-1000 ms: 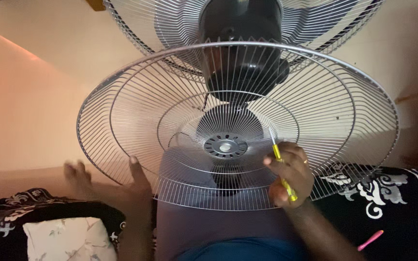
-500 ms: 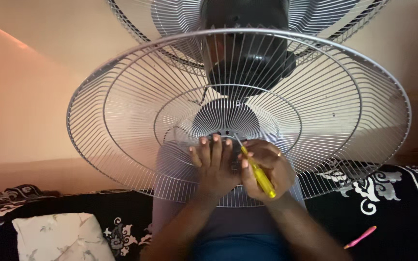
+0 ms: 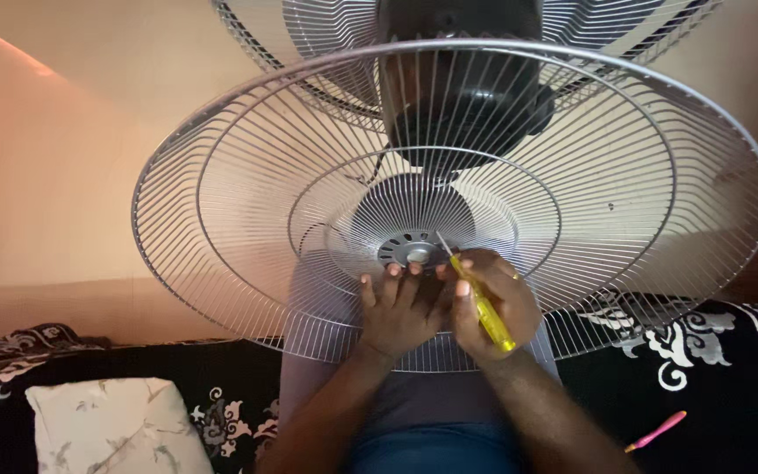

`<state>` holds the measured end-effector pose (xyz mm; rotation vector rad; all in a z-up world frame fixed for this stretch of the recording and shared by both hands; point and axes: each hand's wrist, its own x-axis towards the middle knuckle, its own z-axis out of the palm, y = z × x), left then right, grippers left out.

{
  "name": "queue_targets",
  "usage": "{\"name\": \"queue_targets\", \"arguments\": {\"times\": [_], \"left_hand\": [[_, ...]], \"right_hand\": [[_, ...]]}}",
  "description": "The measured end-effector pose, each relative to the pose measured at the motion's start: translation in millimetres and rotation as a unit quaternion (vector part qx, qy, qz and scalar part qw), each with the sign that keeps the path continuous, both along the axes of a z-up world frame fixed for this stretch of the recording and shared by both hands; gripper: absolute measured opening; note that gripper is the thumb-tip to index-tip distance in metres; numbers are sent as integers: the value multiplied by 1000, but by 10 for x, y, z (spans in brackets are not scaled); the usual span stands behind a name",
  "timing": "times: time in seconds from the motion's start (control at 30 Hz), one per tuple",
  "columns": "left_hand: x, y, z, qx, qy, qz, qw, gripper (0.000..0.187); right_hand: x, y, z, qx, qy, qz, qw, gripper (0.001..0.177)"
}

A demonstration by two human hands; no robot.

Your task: The person uses a yellow screwdriver to loosen and remove the central hub nut on a standing fan. They then detach the front wire cage and continue to unscrew the nut from the back side of the fan hub.

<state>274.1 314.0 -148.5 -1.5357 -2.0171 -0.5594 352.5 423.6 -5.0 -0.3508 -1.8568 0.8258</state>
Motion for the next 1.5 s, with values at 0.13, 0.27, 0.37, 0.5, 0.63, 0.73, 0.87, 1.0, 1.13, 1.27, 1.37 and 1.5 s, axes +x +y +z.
{"name": "queue_targets", "arguments": {"times": [0.13, 0.27, 0.37, 0.5, 0.63, 0.73, 0.87, 1.0, 1.13, 1.27, 1.37, 1.5], "left_hand": [[-4, 22, 42, 18, -7, -8, 1000, 57], [-80, 45, 243, 90, -18, -11, 996, 60], [-203, 104, 403, 125, -14, 3, 992, 67], [-445, 132, 659, 94, -30, 8, 995, 80], [-526, 170, 813, 31, -101, -21, 994, 89], [-504, 215, 804, 63, -85, -5, 994, 87], [-497, 217, 788, 62, -83, -6, 995, 85], [-477, 207, 776, 56, -82, 1, 995, 82], [-486, 247, 753, 79, -74, -1, 994, 79], [-463, 224, 729, 68, -72, 1, 995, 79], [-447, 192, 683, 50, -65, 2, 997, 79], [-447, 178, 621, 48, -72, -9, 996, 81]], "right_hand": [[15, -1, 60, 41, -27, -35, 998, 16], [40, 33, 24, 16, 17, 18, 1000, 21], [85, 35, -69, 24, -5, -13, 1000, 24], [90, 39, -113, 24, -7, -30, 999, 21], [42, 40, -77, 27, 5, -12, 1000, 19], [19, 15, -58, 79, -17, -46, 996, 17], [75, -43, 54, 44, -181, -93, 978, 12], [-35, 2, 92, 132, -43, -45, 989, 11], [-45, 4, 131, 130, -44, -32, 990, 10], [-38, -4, 114, 160, -66, -52, 984, 11], [3, -29, 58, 125, -66, -25, 990, 9], [-29, -47, -22, 131, -61, -36, 989, 7]]}}
